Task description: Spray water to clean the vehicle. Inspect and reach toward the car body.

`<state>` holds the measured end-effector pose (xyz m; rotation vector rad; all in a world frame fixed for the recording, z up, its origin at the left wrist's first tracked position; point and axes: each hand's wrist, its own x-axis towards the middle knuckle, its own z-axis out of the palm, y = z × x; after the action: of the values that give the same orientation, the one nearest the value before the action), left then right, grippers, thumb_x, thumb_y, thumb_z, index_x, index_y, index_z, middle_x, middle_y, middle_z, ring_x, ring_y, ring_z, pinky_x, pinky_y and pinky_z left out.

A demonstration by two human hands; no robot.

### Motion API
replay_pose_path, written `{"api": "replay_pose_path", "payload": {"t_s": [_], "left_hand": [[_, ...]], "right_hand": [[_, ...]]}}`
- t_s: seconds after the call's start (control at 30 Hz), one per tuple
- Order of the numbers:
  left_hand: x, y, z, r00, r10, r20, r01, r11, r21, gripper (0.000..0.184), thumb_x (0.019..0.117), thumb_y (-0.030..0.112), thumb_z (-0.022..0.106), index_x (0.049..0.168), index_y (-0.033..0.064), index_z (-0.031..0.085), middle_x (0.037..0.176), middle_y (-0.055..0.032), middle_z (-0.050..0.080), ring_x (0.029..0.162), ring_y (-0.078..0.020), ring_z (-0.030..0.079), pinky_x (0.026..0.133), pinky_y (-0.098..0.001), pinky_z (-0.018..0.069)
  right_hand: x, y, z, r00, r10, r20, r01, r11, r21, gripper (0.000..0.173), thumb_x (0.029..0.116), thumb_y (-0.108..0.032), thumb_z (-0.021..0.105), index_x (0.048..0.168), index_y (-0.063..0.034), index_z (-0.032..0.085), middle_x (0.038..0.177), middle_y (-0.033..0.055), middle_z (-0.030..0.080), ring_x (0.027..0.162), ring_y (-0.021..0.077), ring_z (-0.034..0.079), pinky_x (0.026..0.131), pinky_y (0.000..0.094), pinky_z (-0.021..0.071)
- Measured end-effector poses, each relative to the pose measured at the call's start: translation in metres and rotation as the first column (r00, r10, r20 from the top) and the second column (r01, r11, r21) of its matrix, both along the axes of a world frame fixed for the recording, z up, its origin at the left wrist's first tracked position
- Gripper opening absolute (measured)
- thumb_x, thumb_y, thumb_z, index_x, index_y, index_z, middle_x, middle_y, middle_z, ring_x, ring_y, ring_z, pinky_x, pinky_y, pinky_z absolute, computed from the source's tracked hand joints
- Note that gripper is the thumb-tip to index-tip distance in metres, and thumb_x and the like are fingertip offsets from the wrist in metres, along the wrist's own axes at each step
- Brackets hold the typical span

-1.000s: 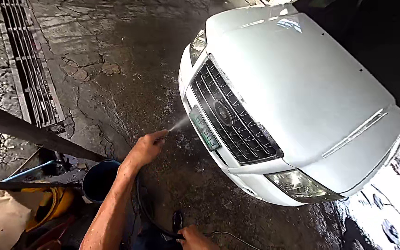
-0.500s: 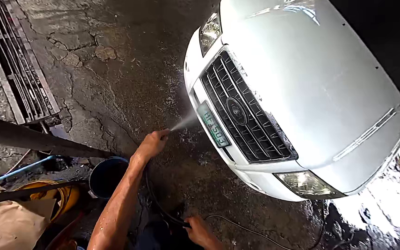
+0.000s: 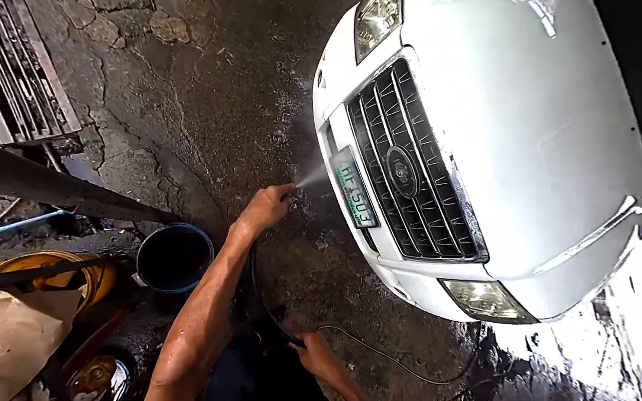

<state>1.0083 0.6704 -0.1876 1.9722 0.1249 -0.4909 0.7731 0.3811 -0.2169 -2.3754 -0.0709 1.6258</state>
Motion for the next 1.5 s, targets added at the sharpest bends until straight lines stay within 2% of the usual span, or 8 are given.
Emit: {"api": "replay_pose_path", "payload": {"t_s": [0.2,0.3,0.47,0.6,0.77,1.0,1.17,1.5], "left_hand": [[-0.001,0.024,-0.072,0.985,0.148,-0.083,-0.152,0.988,-0.041,0.041,0.1062,0.019,0.051,0.147,0.0181,0.057,0.132,-0.0168,0.067,0.113,-0.0357,0.068,0.098,-0.0603,0.0516],[-0.006,0.022,-0.124,0.965,0.106,-0.239,-0.139,0.982,-0.125,0.04,0.106,0.02,0.054,0.146,0.0212,0.058,0.123,-0.0163,0.068,0.086,-0.0289,0.068,0.075,-0.0511,0.056],[0.001,0.019,-0.18,0.952,0.217,-0.215,-0.259,0.946,-0.195,0.04,0.1061,0.018,0.052,0.146,0.0165,0.058,0.128,-0.0157,0.068,0.095,-0.0292,0.07,0.087,-0.053,0.0556],[0.002,0.004,-0.201,0.949,0.055,-0.312,-0.159,0.935,-0.318,0.038,0.1082,0.022,0.052,0.146,0.0219,0.057,0.116,-0.011,0.068,0.073,-0.0158,0.059,0.066,-0.0355,0.0505],[-0.022,-0.031,-0.25,0.954,0.03,-0.298,-0.124,0.945,-0.302,0.039,0.1065,0.019,0.053,0.145,0.0171,0.059,0.137,-0.0147,0.065,0.117,-0.0327,0.066,0.099,-0.0574,0.0512],[-0.093,-0.132,-0.215,0.815,-0.424,-0.396,0.181,0.835,-0.52,0.038,0.1082,0.018,0.049,0.146,0.0167,0.057,0.108,-0.0121,0.066,0.076,-0.0169,0.058,0.072,-0.0359,0.0506],[-0.086,-0.139,-0.22,0.922,-0.209,-0.325,0.08,0.926,-0.369,0.038,0.1056,0.016,0.054,0.143,0.0159,0.061,0.125,-0.0186,0.07,0.112,-0.0359,0.068,0.098,-0.0581,0.0519],[-0.106,-0.21,-0.24,0.876,-0.355,-0.327,0.141,0.836,-0.531,0.042,0.1069,0.017,0.05,0.148,0.0159,0.056,0.134,-0.0161,0.065,0.116,-0.0285,0.066,0.102,-0.0488,0.0506]], "right_hand": [[-0.003,0.009,-0.02,1.0,0.007,0.021,-0.007,1.0,-0.007,0.03,0.1048,-0.025,0.054,0.117,-0.0031,0.07,0.099,0.02,0.072,0.095,0.0344,0.07,0.089,0.0536,0.055],[-0.008,0.01,-0.034,0.999,0.023,-0.035,-0.024,0.999,-0.045,0.032,0.1057,-0.028,0.053,0.12,-0.0048,0.07,0.101,0.02,0.073,0.097,0.0348,0.071,0.089,0.0545,0.0548],[-0.011,0.02,-0.061,0.998,-0.027,-0.052,0.023,0.997,-0.078,0.037,0.1069,-0.032,0.051,0.126,-0.0048,0.068,0.105,0.0204,0.073,0.101,0.0348,0.071,0.093,0.0547,0.054],[-0.018,0.016,-0.078,0.995,-0.062,-0.076,0.057,0.996,-0.065,0.035,0.1064,-0.028,0.052,0.125,-0.0033,0.068,0.105,0.0211,0.072,0.101,0.0348,0.07,0.093,0.0546,0.0537],[-0.041,-0.004,-0.094,0.984,-0.107,-0.142,0.097,0.992,-0.076,0.032,0.1048,-0.026,0.054,0.119,-0.002,0.069,0.1,0.0204,0.072,0.096,0.034,0.07,0.089,0.0548,0.0542],[-0.105,-0.03,-0.072,0.898,-0.033,-0.439,-0.051,0.982,-0.18,0.031,0.1035,-0.027,0.056,0.114,-0.0008,0.068,0.106,0.0251,0.071,0.105,0.0426,0.069,0.091,0.0649,0.0513],[-0.102,-0.051,-0.077,0.943,-0.11,-0.314,0.056,0.983,-0.176,0.03,0.1016,-0.029,0.058,0.11,-0.0027,0.069,0.099,0.0213,0.071,0.096,0.0377,0.069,0.087,0.0605,0.0535],[-0.132,-0.086,-0.081,0.924,-0.147,-0.354,0.065,0.97,-0.234,0.032,0.102,-0.029,0.057,0.109,-0.0003,0.07,0.099,0.0234,0.072,0.097,0.0391,0.07,0.087,0.0615,0.053]]}}
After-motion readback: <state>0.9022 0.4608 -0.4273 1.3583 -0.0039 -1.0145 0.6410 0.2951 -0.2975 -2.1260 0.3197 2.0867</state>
